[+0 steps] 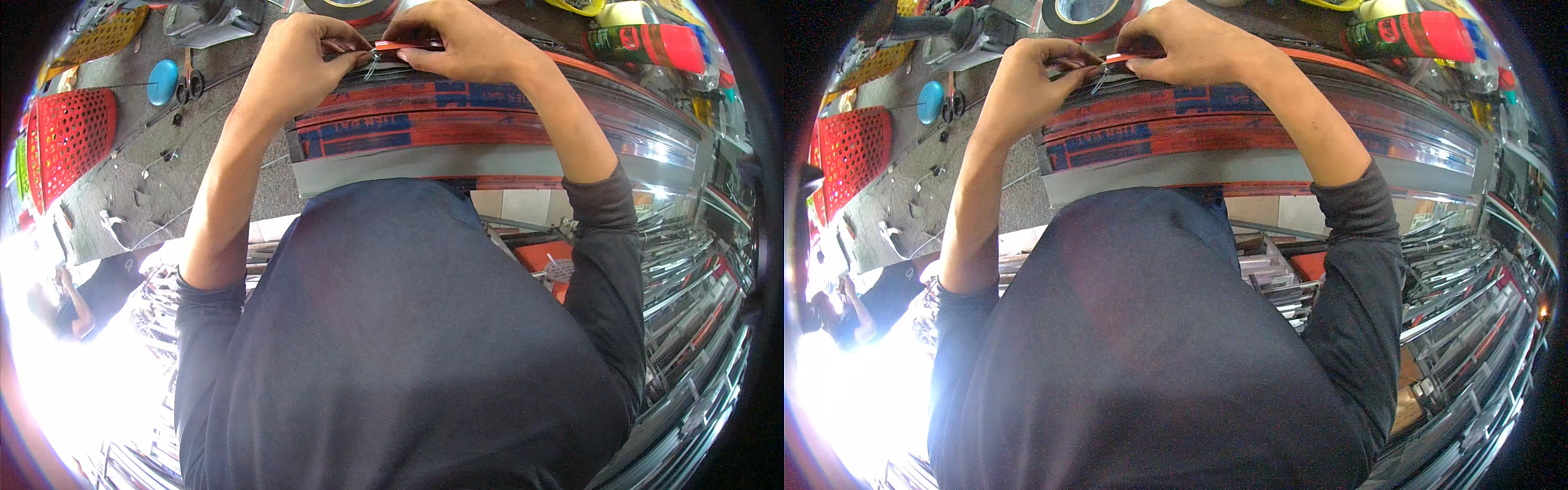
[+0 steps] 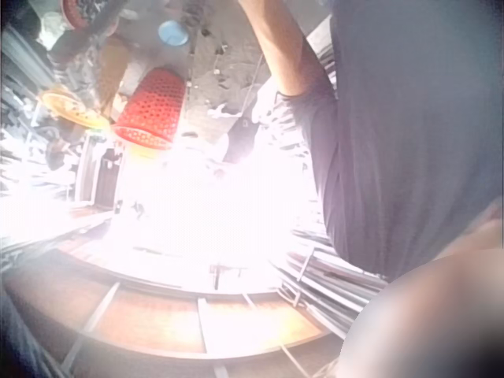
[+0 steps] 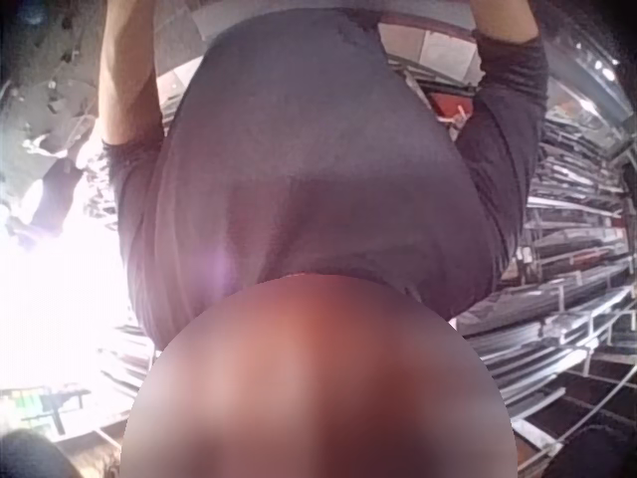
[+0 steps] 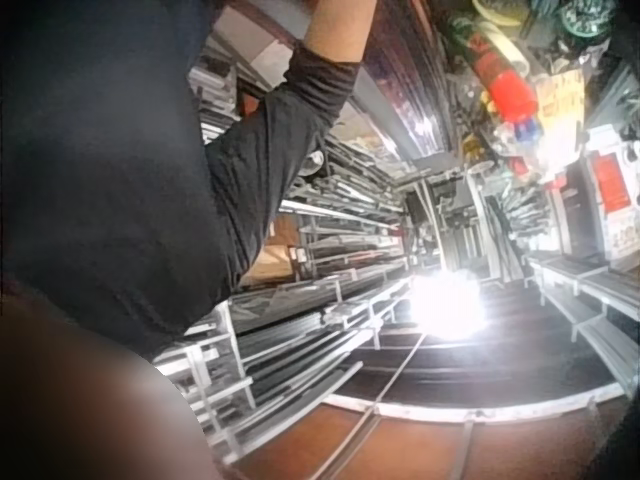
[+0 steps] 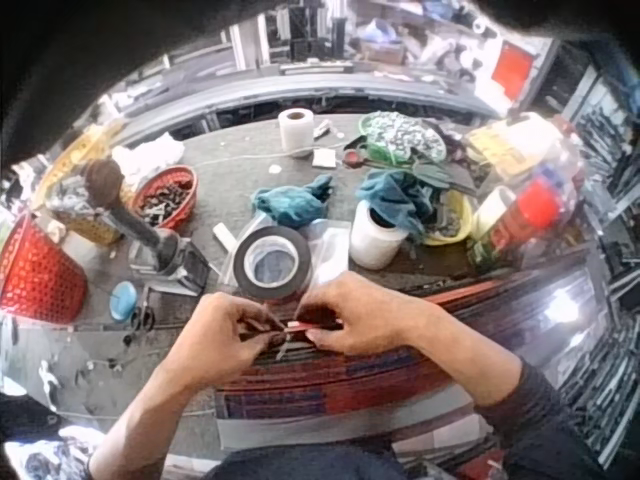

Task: The person assembles a small metal window frame component by hand. They insert a small metal piece into a profile, then wrap and press a red adhesive strip around the joint to secure it.

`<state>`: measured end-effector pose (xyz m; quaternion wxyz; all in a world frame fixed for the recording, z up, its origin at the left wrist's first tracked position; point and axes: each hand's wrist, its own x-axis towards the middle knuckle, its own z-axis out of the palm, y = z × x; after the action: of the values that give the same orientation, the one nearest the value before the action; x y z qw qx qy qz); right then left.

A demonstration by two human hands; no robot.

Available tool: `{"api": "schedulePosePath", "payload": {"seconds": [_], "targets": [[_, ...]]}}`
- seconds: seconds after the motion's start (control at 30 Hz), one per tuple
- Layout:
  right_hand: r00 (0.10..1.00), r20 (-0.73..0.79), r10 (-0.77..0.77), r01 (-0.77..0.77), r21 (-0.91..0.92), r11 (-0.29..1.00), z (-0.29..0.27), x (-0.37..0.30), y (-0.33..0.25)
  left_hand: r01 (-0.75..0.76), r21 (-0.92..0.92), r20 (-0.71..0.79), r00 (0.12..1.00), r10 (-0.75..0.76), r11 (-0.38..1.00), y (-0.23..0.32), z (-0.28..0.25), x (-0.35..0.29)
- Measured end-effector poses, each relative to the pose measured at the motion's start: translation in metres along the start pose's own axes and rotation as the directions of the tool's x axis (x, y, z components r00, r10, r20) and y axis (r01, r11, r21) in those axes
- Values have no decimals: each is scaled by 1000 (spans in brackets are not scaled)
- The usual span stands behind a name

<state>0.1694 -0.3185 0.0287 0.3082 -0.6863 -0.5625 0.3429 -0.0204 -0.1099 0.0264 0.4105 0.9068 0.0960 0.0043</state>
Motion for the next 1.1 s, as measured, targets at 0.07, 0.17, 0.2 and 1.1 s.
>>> {"api": "schedulePosePath", "payload": {"seconds": [0.07, 0.17, 0.2, 1.1], "targets": [[1000, -2, 16, -16, -9, 1000, -5, -3, -4, -23, 3, -27, 999, 23, 1000, 0, 1, 1], [1000, -18, -20, 20, 6, 1000, -7, -5, -9, -9, -13, -26, 1000, 9, 1000, 0, -3, 5], [999, -20, -36, 37, 23, 999, -7, -6, -11, -19, 22, 4, 1000, 19, 1000, 1, -4, 7], [953, -247, -176, 106, -271, 957, 28, -3, 14, -57, 14, 30, 998, 56, 998, -14, -18, -7]]}}
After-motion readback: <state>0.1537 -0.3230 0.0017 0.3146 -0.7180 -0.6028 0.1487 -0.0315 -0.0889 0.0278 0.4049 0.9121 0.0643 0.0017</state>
